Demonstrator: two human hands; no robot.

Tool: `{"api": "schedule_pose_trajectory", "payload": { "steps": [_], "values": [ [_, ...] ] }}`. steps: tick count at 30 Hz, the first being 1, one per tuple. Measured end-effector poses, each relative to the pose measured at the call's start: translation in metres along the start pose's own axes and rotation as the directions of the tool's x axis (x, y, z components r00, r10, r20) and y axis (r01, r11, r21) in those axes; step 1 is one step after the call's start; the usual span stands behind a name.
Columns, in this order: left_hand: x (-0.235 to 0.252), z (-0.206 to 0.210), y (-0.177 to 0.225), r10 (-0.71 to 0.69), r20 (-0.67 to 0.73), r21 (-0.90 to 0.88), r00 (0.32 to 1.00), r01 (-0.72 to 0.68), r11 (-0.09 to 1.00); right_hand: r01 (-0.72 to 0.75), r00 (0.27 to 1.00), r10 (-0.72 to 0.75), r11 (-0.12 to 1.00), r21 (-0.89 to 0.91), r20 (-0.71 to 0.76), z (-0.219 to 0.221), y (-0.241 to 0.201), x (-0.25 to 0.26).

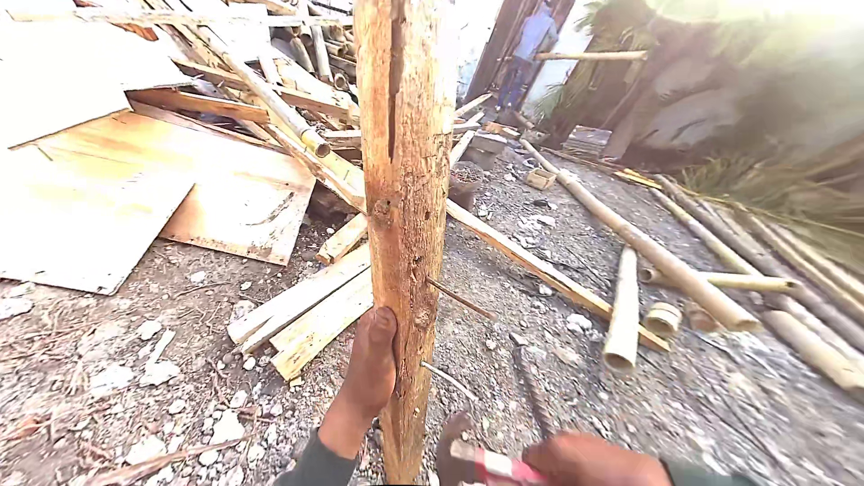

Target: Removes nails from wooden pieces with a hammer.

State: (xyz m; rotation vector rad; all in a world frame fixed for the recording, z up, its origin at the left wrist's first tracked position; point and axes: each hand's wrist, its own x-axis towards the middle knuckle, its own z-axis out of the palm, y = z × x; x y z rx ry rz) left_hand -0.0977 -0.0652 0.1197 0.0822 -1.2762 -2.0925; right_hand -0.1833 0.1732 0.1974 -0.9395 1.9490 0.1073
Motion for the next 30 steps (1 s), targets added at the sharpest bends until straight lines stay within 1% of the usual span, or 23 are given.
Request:
{"api": "schedule_pose_trajectory", "payload": {
  "steps": [2, 4, 9, 12, 15, 16, 18, 19, 21, 24, 25, 27, 28, 29, 30],
  "values": [
    [-0.004, 0.010, 0.001, 0.006, -0.004, 0.040, 1.000, -0.006, 0.999, -0.043, 0.999, 0.044, 0.996, -0.082, 0.008, -0.025, -0.015, -0.003],
    [-0.005, 0.015, 0.001, 0.027, -0.047, 0.095, 0.999, -0.022, 0.995, -0.074, 0.997, 0.075, 0.990, -0.120, 0.007, -0.037, -0.021, -0.011],
    [-0.004, 0.014, -0.003, 0.079, -0.079, 0.188, 0.994, -0.063, 0.980, -0.075, 0.996, 0.072, 0.996, -0.045, -0.059, -0.033, -0.015, -0.034],
    [-0.002, 0.016, -0.006, 0.107, -0.109, 0.251, 0.988, -0.077, 0.965, -0.049, 0.987, 0.058, 0.997, 0.063, -0.149, -0.020, -0.008, -0.029],
    [-0.001, 0.013, -0.009, 0.096, -0.155, 0.304, 0.983, -0.045, 0.951, 0.088, 0.937, 0.000, 0.968, 0.235, -0.349, 0.017, -0.005, -0.002],
    [0.001, 0.010, -0.010, 0.095, -0.143, 0.306, 0.985, -0.047, 0.951, 0.129, 0.917, -0.008, 0.952, 0.279, -0.398, 0.029, -0.006, 0.006],
    [0.001, 0.008, -0.011, 0.104, -0.099, 0.288, 0.990, -0.072, 0.955, 0.162, 0.897, -0.009, 0.937, 0.310, -0.442, 0.042, -0.006, 0.011],
    [0.001, 0.011, -0.011, 0.117, -0.078, 0.288, 0.990, -0.090, 0.953, 0.158, 0.896, -0.005, 0.938, 0.310, -0.443, 0.044, -0.004, 0.009],
    [-0.001, 0.018, -0.012, 0.112, -0.051, 0.302, 0.992, -0.092, 0.949, 0.120, 0.917, 0.011, 0.946, 0.300, -0.400, 0.040, 0.000, -0.003],
    [-0.002, 0.021, -0.012, 0.075, -0.077, 0.307, 0.994, -0.048, 0.950, 0.085, 0.954, -0.004, 0.962, 0.258, -0.300, 0.017, 0.001, -0.021],
    [-0.002, 0.017, -0.012, 0.069, -0.081, 0.301, 0.994, -0.042, 0.953, 0.116, 0.950, -0.024, 0.953, 0.280, -0.311, 0.023, 0.000, -0.015],
    [-0.003, 0.008, -0.013, 0.038, -0.082, 0.250, 0.996, -0.017, 0.968, 0.210, 0.907, -0.045, 0.910, 0.358, -0.418, 0.049, -0.007, 0.007],
    [-0.001, 0.008, -0.013, 0.030, -0.094, 0.218, 0.995, -0.009, 0.976, 0.246, 0.883, -0.056, 0.901, 0.358, -0.466, 0.053, -0.006, 0.013],
    [0.004, 0.006, -0.011, 0.034, -0.099, 0.216, 0.995, -0.012, 0.976, 0.259, 0.877, -0.065, 0.898, 0.356, -0.476, 0.051, -0.007, 0.019],
    [0.005, 0.007, -0.011, 0.026, -0.105, 0.229, 0.994, -0.001, 0.973, 0.217, 0.899, -0.045, 0.910, 0.354, -0.435, 0.046, -0.006, 0.016]
  ]
}}
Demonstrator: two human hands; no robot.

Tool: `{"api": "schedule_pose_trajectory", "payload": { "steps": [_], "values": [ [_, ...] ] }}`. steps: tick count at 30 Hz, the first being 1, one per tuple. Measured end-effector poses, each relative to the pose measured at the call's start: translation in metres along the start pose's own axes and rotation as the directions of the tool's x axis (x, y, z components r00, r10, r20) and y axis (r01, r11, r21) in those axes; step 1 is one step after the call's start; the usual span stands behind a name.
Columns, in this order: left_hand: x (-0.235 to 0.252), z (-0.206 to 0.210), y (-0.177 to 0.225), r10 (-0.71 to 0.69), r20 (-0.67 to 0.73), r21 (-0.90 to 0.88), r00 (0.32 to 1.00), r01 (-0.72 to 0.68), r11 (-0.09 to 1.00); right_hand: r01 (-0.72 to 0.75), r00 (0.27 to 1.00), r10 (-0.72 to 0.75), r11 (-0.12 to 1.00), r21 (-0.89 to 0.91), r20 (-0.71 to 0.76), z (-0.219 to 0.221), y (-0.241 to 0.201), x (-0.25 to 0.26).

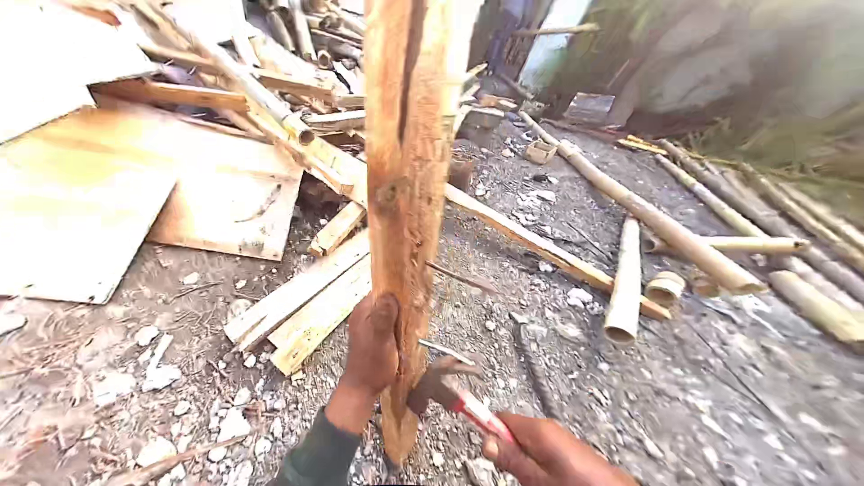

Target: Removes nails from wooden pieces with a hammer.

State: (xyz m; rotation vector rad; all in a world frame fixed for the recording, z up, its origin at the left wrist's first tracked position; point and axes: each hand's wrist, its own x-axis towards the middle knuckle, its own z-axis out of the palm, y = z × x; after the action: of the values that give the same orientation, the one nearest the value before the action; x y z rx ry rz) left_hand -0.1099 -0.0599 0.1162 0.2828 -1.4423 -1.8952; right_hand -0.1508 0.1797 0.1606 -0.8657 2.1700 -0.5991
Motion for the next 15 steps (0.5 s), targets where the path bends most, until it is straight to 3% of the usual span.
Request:
{"api": "schedule_pose_trajectory", "payload": {
  "steps": [4, 8, 12, 14, 15],
  "values": [
    [0.002, 0.007, 0.002, 0.040, -0.022, 0.028, 0.999, -0.039, 0.999, -0.116, 0.974, 0.153, 0.970, -0.213, 0.165, -0.048, -0.024, -0.010],
    [-0.003, -0.008, -0.009, 0.061, 0.012, -0.008, 0.998, -0.061, 0.998, 0.000, 1.000, -0.003, 0.996, -0.095, -0.027, 0.005, 0.001, 0.002],
    [0.007, 0.008, -0.003, 0.047, 0.001, 0.004, 0.999, -0.047, 0.999, -0.118, 0.981, 0.143, 0.975, -0.188, 0.127, -0.038, -0.014, -0.005],
    [0.003, 0.014, 0.000, 0.080, 0.002, -0.001, 0.997, -0.080, 0.997, -0.105, 0.986, 0.133, 0.965, -0.240, 0.103, -0.048, -0.017, -0.016],
    [-0.005, 0.011, -0.001, 0.069, 0.003, 0.002, 0.998, -0.069, 0.998, -0.069, 0.995, 0.082, 0.974, -0.215, 0.052, -0.030, -0.009, -0.017]
  ]
}}
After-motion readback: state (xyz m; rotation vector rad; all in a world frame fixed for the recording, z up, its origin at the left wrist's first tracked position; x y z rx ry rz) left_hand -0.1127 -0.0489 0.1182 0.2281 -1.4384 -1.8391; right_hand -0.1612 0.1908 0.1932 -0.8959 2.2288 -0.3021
